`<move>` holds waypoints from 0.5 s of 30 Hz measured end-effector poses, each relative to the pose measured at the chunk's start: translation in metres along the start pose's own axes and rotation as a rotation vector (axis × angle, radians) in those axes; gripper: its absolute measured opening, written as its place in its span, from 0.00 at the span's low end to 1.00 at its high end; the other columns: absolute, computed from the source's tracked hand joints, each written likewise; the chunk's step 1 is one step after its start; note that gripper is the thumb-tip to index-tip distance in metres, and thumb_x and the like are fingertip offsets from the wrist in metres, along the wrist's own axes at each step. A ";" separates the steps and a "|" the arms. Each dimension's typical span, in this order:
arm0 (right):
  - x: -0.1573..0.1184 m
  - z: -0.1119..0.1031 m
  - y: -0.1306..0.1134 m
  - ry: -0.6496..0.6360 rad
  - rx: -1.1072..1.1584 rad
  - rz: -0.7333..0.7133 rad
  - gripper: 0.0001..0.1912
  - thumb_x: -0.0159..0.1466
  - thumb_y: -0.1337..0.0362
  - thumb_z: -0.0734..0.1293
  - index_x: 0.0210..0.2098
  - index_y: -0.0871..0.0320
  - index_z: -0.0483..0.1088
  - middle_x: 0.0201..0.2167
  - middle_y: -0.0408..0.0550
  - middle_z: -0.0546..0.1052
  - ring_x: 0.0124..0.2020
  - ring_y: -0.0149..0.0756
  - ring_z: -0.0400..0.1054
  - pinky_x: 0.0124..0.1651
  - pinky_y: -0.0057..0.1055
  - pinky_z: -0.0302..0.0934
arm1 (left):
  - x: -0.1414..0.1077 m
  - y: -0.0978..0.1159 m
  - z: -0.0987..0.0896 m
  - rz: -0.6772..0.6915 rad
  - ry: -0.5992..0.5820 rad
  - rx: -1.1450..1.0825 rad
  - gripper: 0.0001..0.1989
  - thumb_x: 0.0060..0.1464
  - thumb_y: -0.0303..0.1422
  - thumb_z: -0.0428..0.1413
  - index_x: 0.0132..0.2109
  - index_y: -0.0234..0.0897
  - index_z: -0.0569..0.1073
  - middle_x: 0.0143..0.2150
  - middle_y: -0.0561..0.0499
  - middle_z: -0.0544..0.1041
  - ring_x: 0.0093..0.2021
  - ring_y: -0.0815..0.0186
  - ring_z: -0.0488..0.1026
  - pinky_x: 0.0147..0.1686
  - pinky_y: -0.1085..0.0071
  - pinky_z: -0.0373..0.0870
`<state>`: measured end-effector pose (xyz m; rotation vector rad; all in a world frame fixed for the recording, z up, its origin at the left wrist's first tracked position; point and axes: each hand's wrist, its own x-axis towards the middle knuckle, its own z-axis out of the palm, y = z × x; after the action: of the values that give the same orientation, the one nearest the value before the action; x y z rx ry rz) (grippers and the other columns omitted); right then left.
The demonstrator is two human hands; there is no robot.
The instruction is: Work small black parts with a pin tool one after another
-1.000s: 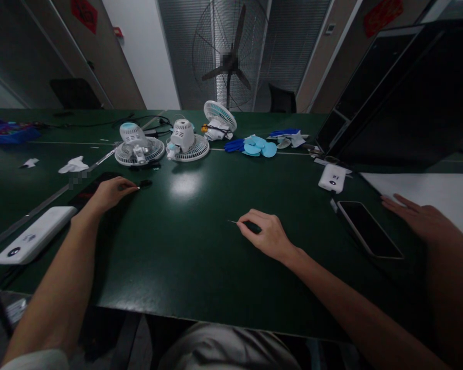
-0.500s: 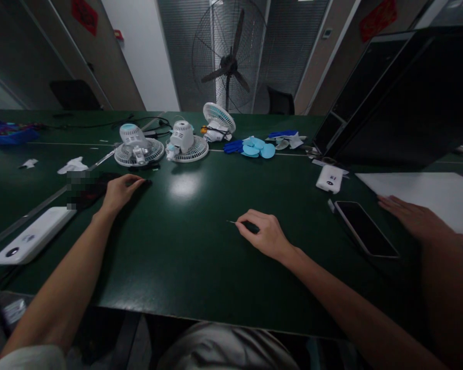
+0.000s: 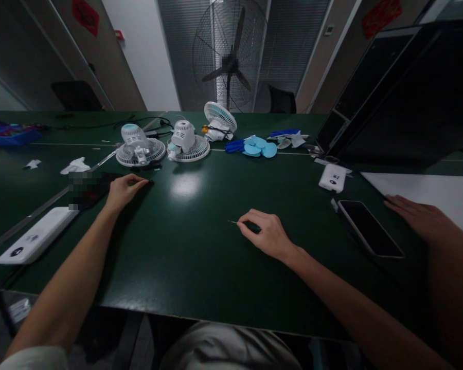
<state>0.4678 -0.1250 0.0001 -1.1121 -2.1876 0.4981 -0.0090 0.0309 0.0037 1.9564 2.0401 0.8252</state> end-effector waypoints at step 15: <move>0.001 0.001 0.001 -0.001 -0.025 0.005 0.08 0.74 0.62 0.65 0.45 0.57 0.75 0.39 0.47 0.78 0.36 0.33 0.74 0.39 0.31 0.70 | -0.012 0.029 0.015 0.228 0.040 0.394 0.18 0.63 0.41 0.51 0.47 0.34 0.80 0.48 0.39 0.80 0.47 0.51 0.76 0.45 0.65 0.68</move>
<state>0.4674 -0.1241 -0.0008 -1.1308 -2.1981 0.4751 0.0249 0.0222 0.0038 2.4344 2.1615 0.5328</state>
